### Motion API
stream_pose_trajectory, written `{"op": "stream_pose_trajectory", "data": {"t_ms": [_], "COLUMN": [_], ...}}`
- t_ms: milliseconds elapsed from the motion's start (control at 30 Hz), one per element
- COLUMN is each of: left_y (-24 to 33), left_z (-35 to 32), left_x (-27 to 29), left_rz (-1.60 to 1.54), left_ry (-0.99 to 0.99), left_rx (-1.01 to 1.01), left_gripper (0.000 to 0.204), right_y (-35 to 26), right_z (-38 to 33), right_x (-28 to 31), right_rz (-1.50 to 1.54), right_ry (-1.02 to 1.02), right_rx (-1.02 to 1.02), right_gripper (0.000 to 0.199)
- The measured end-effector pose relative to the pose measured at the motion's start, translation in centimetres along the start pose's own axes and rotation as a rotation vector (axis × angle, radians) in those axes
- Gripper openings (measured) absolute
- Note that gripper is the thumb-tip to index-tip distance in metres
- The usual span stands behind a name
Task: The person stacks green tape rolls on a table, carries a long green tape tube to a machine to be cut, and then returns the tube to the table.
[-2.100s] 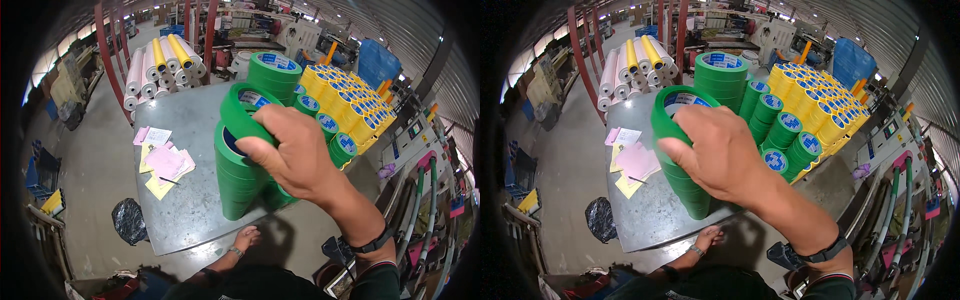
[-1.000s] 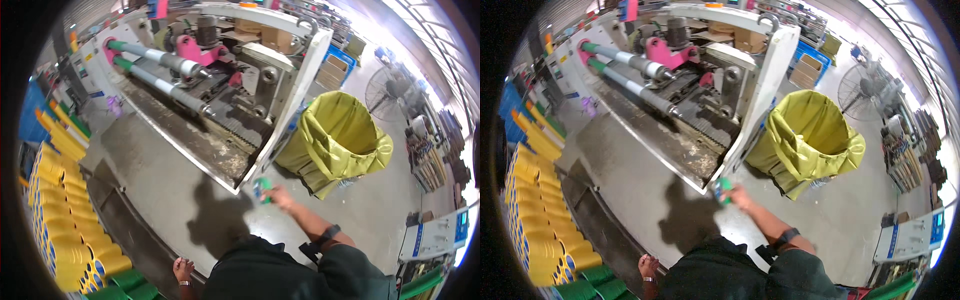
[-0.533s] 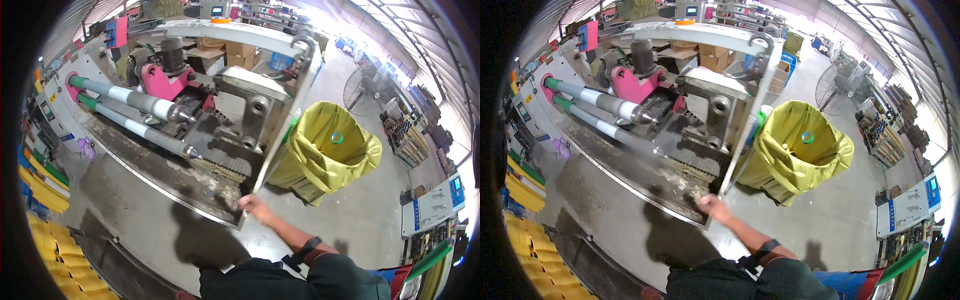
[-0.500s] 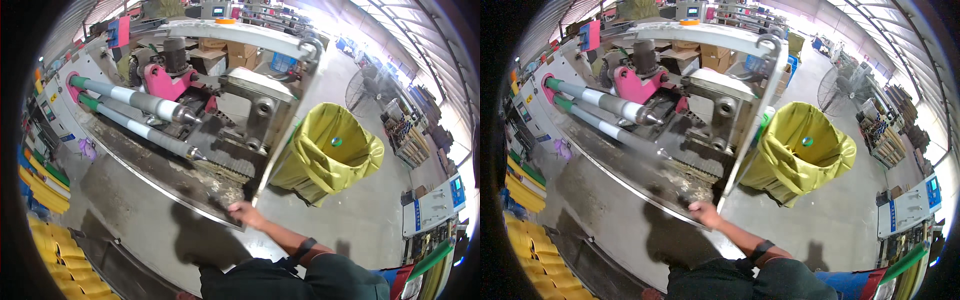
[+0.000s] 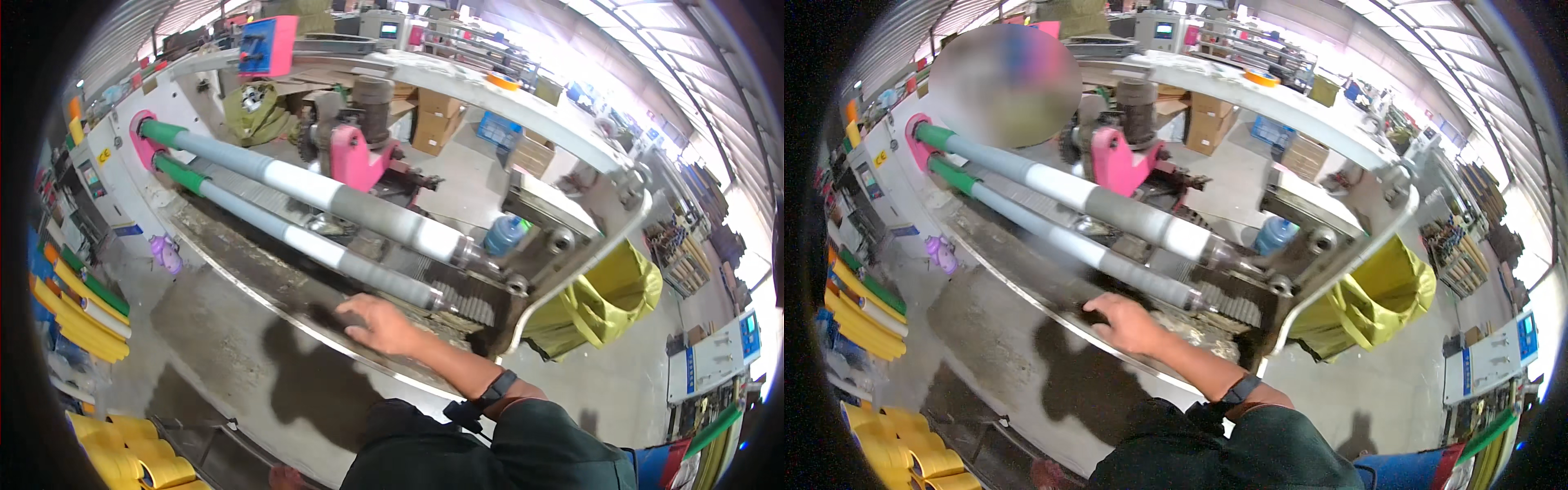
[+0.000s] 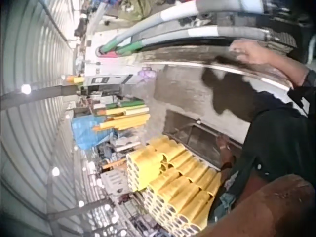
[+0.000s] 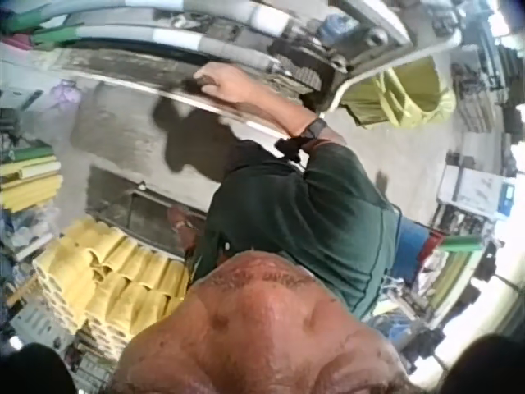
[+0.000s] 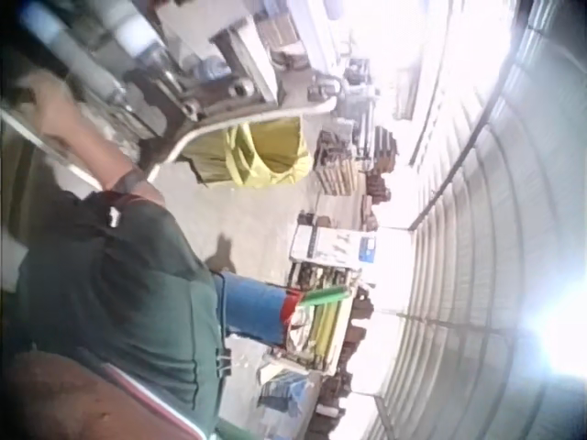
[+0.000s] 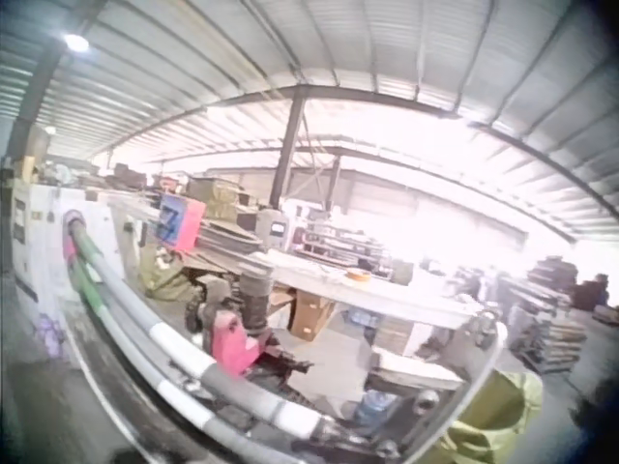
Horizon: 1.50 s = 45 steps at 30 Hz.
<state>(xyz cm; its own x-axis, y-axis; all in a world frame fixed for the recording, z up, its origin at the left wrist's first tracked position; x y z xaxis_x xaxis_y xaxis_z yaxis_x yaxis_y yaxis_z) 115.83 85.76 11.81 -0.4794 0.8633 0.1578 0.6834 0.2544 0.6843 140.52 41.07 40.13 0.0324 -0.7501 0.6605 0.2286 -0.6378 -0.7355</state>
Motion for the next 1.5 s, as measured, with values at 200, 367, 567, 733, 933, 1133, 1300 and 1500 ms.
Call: {"op": "stream_pose_trajectory", "data": {"t_ms": [200,367,567,733,933,1133,1300,1500], "left_y": [7.2,15.6,13.4,23.2,52.1,81.2,97.1,111.7], "left_z": [16.4,18.4,27.8,39.8,52.6,61.5,69.9,75.3], "left_x": [-0.7,-2.3,5.4,5.5,-1.5,-6.7,-11.3,-20.7], "left_rz": [-0.366,-0.229,-0.664,-0.498,-0.538,-0.695,-0.839,-0.920], "left_ry": [-0.104,0.079,-0.068,0.095,0.010,-0.279,-0.521,-0.527], "left_rx": [-0.219,-0.198,-0.038,-0.095,-0.302,-0.605,-0.698,-0.503], "left_gripper": [0.015,0.020,0.024,0.027,0.050,0.080,0.082,0.075], "right_y": [-2.3,-2.4,-6.2,-9.0,-10.0,-11.9,-12.2,-12.4], "right_z": [14.7,29.6,46.1,57.6,66.1,69.7,71.4,74.6], "right_x": [-0.2,-2.6,-8.9,-11.5,-15.9,-18.2,-19.1,-20.7], "right_rz": [-0.144,-0.361,-0.657,-0.698,-0.761,-0.827,-0.748,-0.719], "right_ry": [0.211,0.305,0.200,0.044,0.096,0.132,0.141,0.183], "right_rx": [0.052,0.058,-0.067,-0.350,-0.514,-0.554,-0.588,-0.759], "right_gripper": [0.042,0.051,0.075,0.081,0.078,0.085,0.088,0.086]}}
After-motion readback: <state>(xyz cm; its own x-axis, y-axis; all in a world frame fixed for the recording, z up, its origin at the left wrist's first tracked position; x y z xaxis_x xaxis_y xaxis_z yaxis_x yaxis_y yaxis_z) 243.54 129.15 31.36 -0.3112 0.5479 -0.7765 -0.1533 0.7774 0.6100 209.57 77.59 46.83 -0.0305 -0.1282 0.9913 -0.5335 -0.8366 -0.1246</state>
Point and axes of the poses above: each hand's wrist, its own z-axis towards the middle knuckle, its own x-axis out of the back of the hand, y = z × x, the point moved 1 cm from there along z, towards the middle knuckle, and after that the axes turned 13 degrees about -x, right-handed, at the moved point
